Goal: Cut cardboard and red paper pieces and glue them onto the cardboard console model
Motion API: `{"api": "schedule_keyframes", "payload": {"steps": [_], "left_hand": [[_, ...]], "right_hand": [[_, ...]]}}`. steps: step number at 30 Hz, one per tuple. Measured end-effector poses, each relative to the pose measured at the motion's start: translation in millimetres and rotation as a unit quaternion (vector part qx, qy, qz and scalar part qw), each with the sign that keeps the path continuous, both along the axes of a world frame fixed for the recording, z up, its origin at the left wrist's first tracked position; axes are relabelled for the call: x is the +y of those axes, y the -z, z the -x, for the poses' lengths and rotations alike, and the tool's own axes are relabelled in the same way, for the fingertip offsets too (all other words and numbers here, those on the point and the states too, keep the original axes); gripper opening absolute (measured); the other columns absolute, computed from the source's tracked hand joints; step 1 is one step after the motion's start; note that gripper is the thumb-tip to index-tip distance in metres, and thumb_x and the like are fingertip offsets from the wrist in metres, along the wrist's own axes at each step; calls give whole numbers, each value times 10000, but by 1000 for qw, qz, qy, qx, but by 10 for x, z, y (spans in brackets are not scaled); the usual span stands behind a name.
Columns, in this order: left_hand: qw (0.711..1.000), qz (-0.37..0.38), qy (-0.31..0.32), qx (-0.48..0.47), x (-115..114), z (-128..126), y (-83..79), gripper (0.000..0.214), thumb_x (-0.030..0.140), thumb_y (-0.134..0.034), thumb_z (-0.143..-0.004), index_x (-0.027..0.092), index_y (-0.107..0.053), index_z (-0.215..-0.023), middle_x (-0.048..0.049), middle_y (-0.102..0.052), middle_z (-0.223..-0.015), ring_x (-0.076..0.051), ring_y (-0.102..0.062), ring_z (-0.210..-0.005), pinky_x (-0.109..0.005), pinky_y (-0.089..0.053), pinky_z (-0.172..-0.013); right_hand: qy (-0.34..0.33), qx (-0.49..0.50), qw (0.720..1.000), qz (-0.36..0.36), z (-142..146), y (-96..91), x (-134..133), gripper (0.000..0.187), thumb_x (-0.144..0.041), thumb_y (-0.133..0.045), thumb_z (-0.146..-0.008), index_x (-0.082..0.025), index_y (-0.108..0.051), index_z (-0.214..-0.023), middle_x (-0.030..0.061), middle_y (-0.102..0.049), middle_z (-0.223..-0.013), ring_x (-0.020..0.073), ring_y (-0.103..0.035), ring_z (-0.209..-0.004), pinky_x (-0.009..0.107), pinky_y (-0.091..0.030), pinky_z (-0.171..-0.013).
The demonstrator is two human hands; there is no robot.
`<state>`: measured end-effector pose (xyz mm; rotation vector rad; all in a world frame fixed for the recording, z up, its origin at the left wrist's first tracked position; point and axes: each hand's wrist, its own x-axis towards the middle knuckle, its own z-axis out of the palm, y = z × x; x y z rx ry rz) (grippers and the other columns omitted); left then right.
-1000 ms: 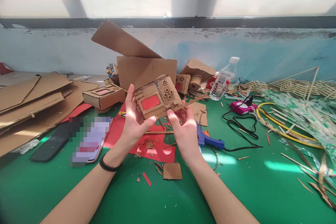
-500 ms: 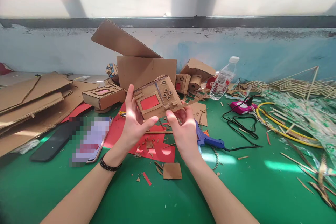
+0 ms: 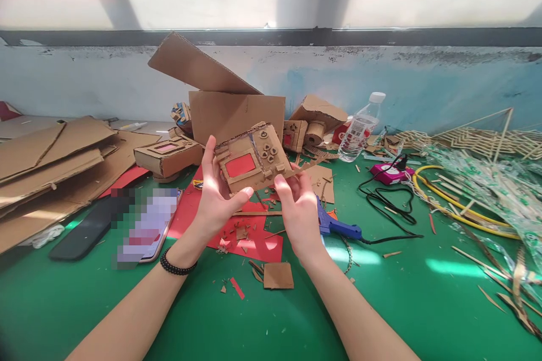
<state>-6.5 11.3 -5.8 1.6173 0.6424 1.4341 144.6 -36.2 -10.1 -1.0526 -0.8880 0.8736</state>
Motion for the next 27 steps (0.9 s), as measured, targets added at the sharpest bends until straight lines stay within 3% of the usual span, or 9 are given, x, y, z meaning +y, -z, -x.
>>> {"api": "schedule_keyframes", "payload": {"steps": [8, 13, 20, 27], "left_hand": [[1000, 0, -6, 7, 10, -6, 5, 1145, 520, -815, -837, 401, -20, -1652, -105, -306, -1687, -307, -396, -1534, -478, -420, -1232], [1000, 14, 4, -1, 2, -3, -17, 1154, 490, -829, -831, 396, -24, -1653, -105, -324, -1679, -304, -406, -1526, -479, -412, -1236], [992, 108, 33, -58, -5, 11, -18, 1162, 351, -875, -791, 380, -100, -1656, -83, -336, -1687, -301, -378, -1543, -455, -386, -1253], [969, 228, 29, -89, -34, 27, -51, 1080, 301, -829, -834, 369, -147, -1669, -67, -417, -1655, -298, -438, -1512, -454, -393, -1249]], "right_hand": [[-7, 3, 1000, 9, -31, 40, 17, 511, -559, -683, -911, -267, -595, -1321, 74, -743, -1252, 285, -704, -1096, 405, -603, -816], [6, 1, 1000, 4, -54, 26, 22, 449, -573, -705, -890, -257, -642, -1204, 68, -750, -1189, 267, -701, -1013, 382, -583, -784], [-1, 5, 999, 53, -87, 45, 33, 448, -672, -678, -874, -284, -618, -1089, 35, -743, -963, 287, -710, -943, 393, -593, -730], [-14, 11, 998, 67, -113, 54, 47, 472, -711, -632, -889, -299, -621, -1118, 40, -729, -1052, 279, -717, -916, 399, -593, -708]]}}
